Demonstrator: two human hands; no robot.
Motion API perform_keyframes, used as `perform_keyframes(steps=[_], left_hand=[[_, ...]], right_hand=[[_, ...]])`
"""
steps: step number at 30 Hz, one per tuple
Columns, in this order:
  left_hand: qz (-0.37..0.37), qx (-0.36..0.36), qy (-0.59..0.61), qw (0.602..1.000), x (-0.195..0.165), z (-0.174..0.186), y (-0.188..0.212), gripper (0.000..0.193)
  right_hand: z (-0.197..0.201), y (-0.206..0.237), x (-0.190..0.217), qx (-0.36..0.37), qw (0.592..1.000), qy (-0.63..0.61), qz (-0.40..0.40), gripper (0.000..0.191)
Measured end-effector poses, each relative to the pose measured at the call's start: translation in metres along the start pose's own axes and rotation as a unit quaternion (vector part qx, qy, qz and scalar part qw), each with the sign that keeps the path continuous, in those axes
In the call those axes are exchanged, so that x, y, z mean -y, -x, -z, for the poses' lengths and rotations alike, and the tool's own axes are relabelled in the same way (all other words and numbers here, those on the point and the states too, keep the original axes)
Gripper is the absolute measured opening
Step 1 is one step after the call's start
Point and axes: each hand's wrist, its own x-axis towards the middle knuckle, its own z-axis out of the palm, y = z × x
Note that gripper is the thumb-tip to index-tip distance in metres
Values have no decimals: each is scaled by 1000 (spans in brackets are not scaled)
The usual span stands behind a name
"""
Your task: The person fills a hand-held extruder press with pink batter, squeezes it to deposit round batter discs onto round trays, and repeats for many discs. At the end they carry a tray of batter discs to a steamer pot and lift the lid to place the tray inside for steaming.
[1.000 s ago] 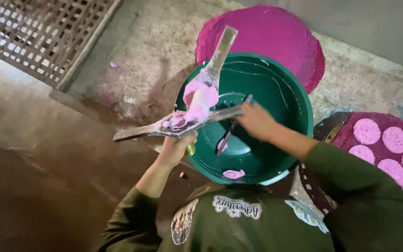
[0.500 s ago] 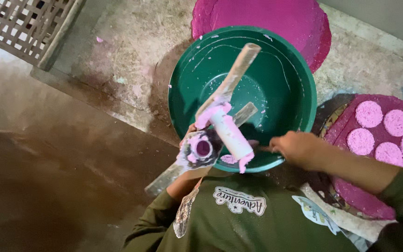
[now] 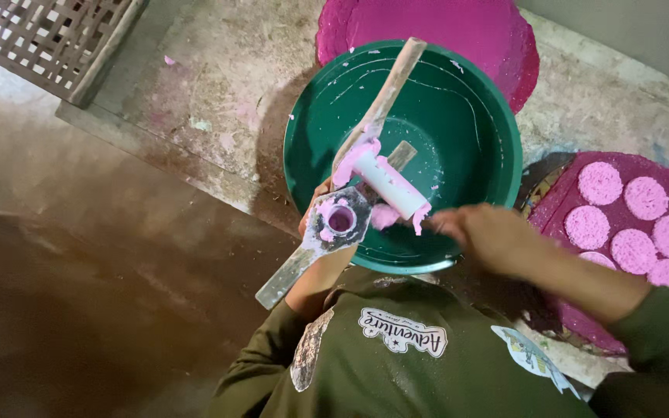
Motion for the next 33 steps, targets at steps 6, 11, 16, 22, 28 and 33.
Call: perform_keyframes(steps=[6,11,16,22,28,33], left_hand=[[20,-21,9,1000,-3,-4,-2,55],[36,-46,2,998,-3,-7,-1,59],[-9,-79,-41,996,3,0,-17,62],[-117,-47,-201,971,21,29,-48,69],[-207,53,-226,950,23,17,-52,75],[-235,43,-189,952,16,8,-51,70]], right_hand=[[4,-27,-3,81,977,185,-71,22],[3,-34,10,118,979,160,-48,20],[35,-24,18,69,997,-19,6,33],[98,0,24,75,979,-186,33,36],[145,0,63,-7,995,103,-6,22],[148,-8,89,-90,924,362,87,9]])
